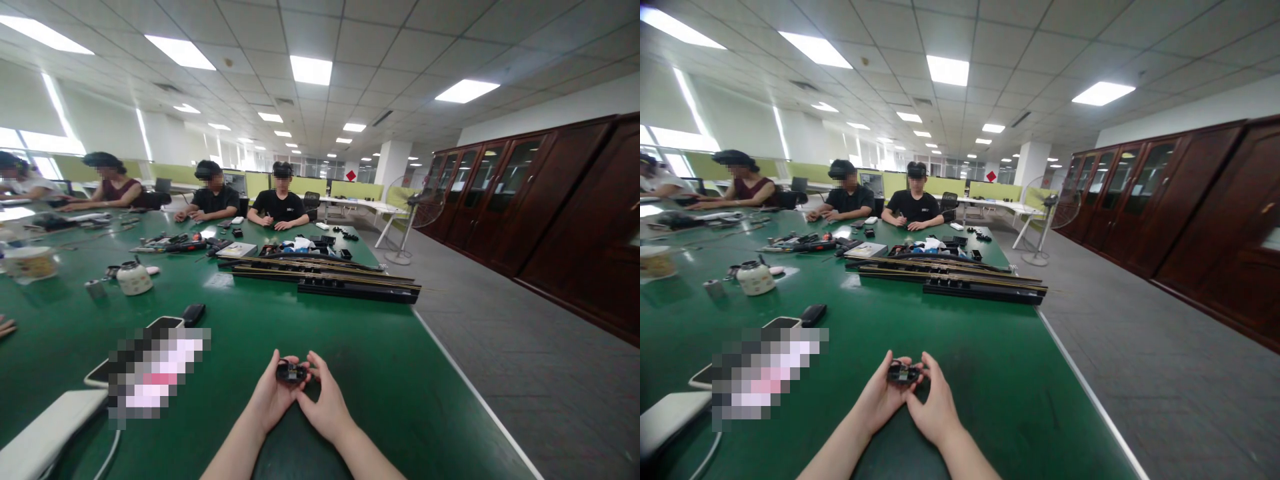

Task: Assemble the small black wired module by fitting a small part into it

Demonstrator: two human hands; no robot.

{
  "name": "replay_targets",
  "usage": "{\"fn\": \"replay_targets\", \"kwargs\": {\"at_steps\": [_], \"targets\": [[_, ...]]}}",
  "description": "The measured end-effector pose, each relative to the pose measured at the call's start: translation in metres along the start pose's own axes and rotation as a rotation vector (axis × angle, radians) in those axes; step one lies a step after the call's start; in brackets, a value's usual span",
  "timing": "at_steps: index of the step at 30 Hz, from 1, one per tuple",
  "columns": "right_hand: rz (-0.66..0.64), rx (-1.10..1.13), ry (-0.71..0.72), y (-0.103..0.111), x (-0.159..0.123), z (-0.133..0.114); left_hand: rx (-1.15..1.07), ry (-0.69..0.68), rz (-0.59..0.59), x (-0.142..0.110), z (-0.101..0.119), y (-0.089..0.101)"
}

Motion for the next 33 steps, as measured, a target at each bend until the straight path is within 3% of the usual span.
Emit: {"fn": "replay_targets", "kwargs": {"at_steps": [3, 7, 15, 22, 26, 33], "targets": [[-0.026, -0.007, 0.028, 0.002, -0.001, -0.008, 0.062, 0.037, -0.055, -0.004, -0.004, -0.005], [-0.071, -0.037, 0.072, 0.002, -0.001, -0.018, 0.070, 0.035, -0.030, -0.005, -0.003, -0.004], [-0.018, 0.041, -0.006, -0.003, 0.011, -0.016, -0.053, 0.042, 0.057, -0.004, -0.002, 0.000], [-0.101, 0.122, -0.004, -0.001, 0.014, -0.016, -0.117, 0.084, 0.134, 0.003, -0.009, 0.008], [-0.110, 0.071, -0.060, 0.007, 0.011, -0.003, -0.089, 0.171, 0.082, 0.010, -0.025, 0.005], [-0.113, 0.015, -0.088, 0.007, 0.012, 0.002, -0.082, 0.183, 0.111, 0.017, -0.032, 0.017]]}}
Point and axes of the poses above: each hand's wrist, its own x-axis towards the middle knuckle, its own y-axis out of the back of the hand, z = x × y, the point moved 10 cm from there along x, towards the middle knuckle, and after that the axes turned 2 degrees about -y, right-handed, at the moved point
